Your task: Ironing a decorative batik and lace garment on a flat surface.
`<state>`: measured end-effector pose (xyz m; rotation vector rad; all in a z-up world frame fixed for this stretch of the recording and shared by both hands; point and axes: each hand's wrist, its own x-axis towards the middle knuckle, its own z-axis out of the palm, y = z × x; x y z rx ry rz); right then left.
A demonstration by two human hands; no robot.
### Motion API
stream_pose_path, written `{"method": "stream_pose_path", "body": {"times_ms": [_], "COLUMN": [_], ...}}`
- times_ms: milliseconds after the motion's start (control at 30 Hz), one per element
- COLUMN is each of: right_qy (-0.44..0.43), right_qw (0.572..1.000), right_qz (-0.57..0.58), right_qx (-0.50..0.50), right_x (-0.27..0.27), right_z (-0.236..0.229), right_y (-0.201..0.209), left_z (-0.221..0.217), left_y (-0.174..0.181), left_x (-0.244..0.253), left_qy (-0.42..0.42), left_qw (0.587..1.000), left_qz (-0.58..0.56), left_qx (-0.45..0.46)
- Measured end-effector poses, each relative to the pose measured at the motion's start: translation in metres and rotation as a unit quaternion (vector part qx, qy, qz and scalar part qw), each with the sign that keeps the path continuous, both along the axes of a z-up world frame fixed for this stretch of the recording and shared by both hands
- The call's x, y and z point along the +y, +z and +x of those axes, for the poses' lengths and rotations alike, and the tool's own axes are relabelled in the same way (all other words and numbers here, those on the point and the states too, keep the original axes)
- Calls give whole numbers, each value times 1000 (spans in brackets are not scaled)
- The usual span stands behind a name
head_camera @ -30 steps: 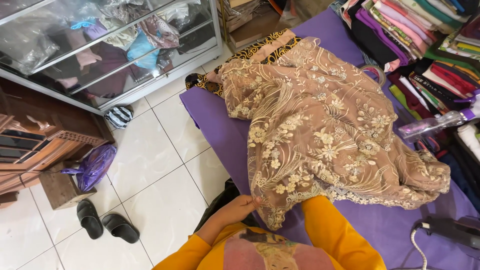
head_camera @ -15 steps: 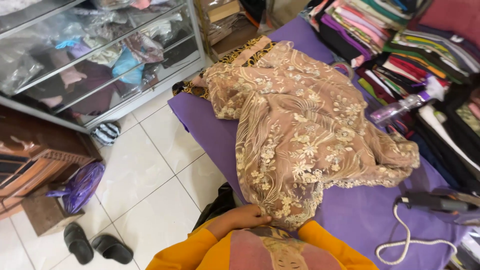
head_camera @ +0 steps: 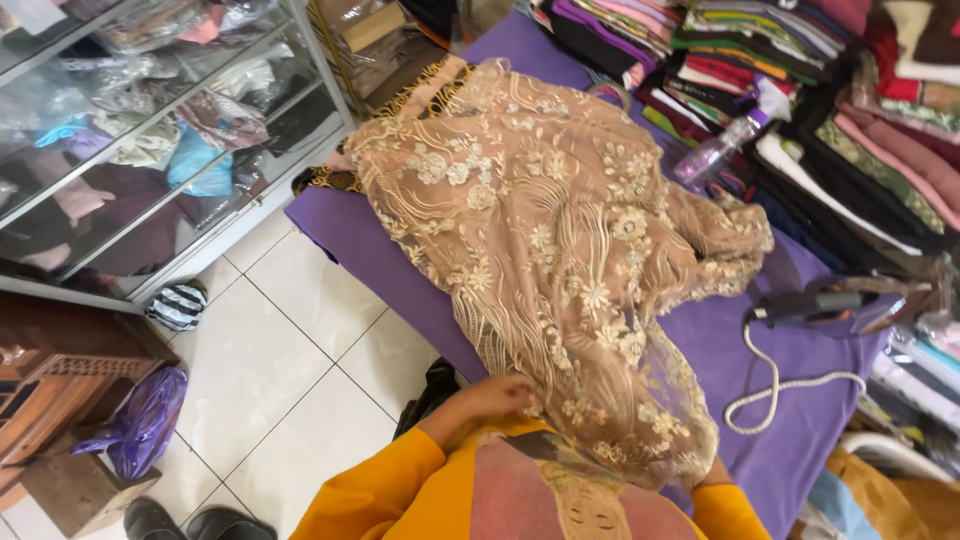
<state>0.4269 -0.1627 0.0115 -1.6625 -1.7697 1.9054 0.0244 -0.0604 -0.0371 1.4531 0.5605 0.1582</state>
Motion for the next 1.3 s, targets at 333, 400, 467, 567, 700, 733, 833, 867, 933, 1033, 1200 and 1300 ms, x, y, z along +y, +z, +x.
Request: {"method": "stream_pose_path", "body": {"times_ms": [333,400,467,567,700,733,833,867,933,1033,1200,1300], "right_qy": [-169,-278,-383,-563,-479,-309,-359,-366,-514,-655,-672,-712], "right_qw": [977,952,911,788,876,879,810,807,826,730,687,656], "right_qz": [-115,-129,-134,-91,42,137,170,164,122,46,118,100], "right_qx": [-65,6,80,230,-37,-336,-431,-433,-196,188,250,230], "right_x": [-140,-161,-172,-174,-151,-144,-100,-105,-113,-156,-197,-141], "right_z": [62,58,51,18,-66,-86,-135,-125,-103,-53,-45,-14], "right_y": [-83,-81,-75,-45,6,12,41,24,-11,32,177,141], "left_z": [-37,-35,-31,-30,-40,-38,-36,-40,-45,-80,-96,-69], "left_y": [-18,-11,-1,14,30,36,48,52,62,31,110,118], "left_x": [69,76,89,111,141,148,167,170,180,190,167,205], "left_qy": [596,618,641,669,618,599,535,528,494,476,403,369], "left_qw": [778,754,728,737,775,781,769,773,747,727,802,814], "left_qz": [165,177,195,52,-122,-163,-326,-328,-420,-391,-315,-364], "left_qx": [113,134,149,82,-47,-71,-127,-123,-147,-302,-308,-261]}}
